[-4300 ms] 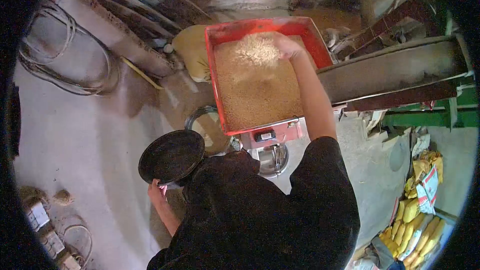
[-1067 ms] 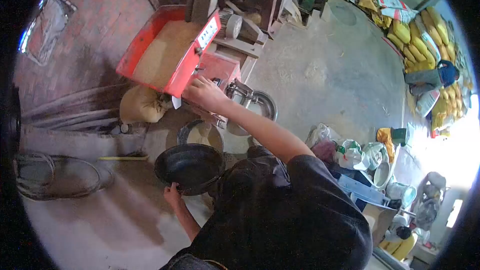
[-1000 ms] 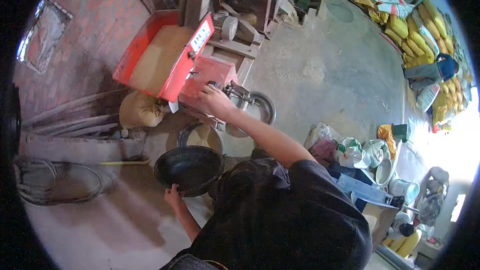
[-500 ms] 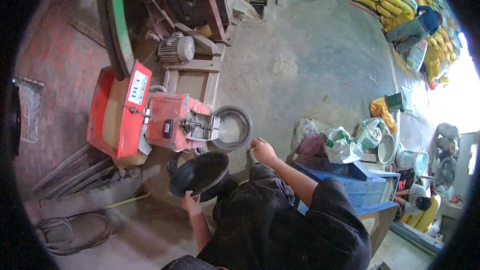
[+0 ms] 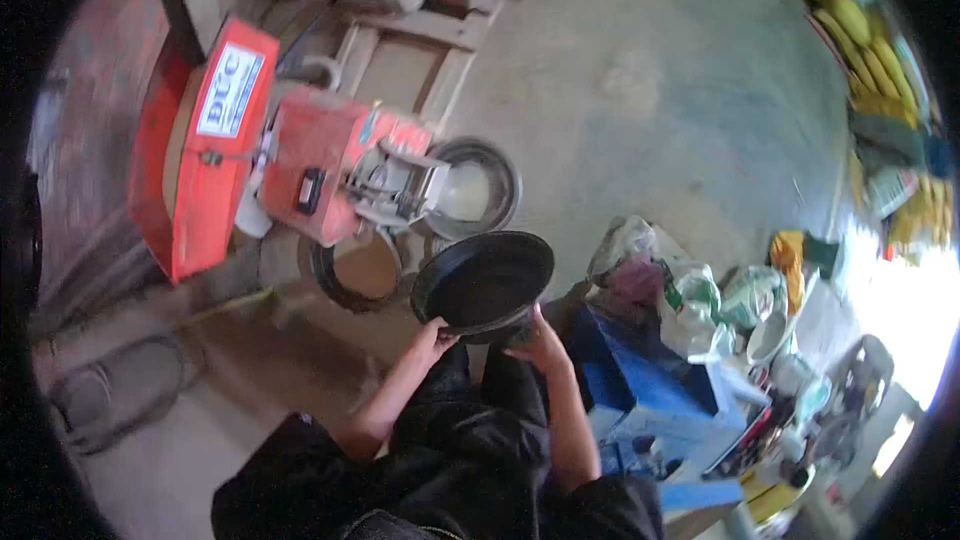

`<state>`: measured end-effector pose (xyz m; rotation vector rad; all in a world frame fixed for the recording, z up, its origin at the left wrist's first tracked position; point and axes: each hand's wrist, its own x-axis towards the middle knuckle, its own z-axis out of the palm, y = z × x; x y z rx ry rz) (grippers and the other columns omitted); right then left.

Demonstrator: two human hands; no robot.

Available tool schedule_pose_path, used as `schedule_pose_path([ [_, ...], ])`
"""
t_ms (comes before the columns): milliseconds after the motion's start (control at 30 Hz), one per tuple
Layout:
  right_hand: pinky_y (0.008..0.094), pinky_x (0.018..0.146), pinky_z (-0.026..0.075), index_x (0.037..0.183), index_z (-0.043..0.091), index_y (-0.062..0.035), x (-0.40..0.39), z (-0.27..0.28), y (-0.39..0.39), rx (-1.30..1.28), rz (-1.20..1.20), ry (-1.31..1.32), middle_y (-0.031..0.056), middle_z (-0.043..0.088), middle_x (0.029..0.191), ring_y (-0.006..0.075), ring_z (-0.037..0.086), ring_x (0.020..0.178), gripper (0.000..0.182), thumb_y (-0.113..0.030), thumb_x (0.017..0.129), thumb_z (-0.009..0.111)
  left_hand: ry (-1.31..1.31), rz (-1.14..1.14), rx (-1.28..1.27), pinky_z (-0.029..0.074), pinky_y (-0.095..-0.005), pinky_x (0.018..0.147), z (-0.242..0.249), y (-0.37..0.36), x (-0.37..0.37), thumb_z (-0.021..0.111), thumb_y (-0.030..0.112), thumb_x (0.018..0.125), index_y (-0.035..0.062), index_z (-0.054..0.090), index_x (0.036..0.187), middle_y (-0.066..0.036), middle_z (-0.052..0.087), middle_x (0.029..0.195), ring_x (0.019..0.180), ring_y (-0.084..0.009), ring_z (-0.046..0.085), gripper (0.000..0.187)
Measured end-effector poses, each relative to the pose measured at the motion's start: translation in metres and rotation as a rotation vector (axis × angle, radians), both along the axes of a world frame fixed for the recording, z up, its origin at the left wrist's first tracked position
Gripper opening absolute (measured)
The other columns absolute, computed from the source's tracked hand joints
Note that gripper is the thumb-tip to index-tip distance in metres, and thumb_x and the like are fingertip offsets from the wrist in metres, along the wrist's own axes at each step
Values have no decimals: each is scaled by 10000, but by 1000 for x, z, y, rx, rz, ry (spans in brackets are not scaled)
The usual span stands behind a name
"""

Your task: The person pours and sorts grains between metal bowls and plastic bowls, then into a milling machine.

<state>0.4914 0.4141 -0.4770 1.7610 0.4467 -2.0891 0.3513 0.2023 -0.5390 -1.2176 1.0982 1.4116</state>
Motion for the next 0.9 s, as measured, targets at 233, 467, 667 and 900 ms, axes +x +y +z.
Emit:
schedule_pose_path([
  [233,586,848,451,1414,223,-164,-6,-81,-55,-152,-511,179,144,280,1427,418,418,1186,795,-648,823,444,-20,-371,-172,562,-401,652,-62,-15,-23,574,80,759,-32,532,890,-135,578,817,763,-264,613,177],
  [467,404,582,539,1183,442,-23,-48,-218,-72,266,-299,-238,96,502,965,251,547,797,498,-43,688,497,71,-624,-214,516,-388,692,-185,-21,-55,589,134,743,57,502,1029,-69,539,926,826,-226,564,309],
  [667,295,532,453,1087,497,-33,-101,-297,-75,582,-252,-235,44,534,822,167,533,675,395,3,694,511,18,-492,-141,509,-379,704,-270,-13,-93,617,194,765,76,513,1060,-62,562,1017,901,-224,565,334],
  [900,274,643,421,1073,531,-4,-154,-328,-57,747,-231,-25,47,578,849,128,505,719,396,45,679,519,151,-520,-60,471,-386,837,-354,-30,-136,626,201,772,65,541,1073,-81,576,1101,988,-243,562,341],
])
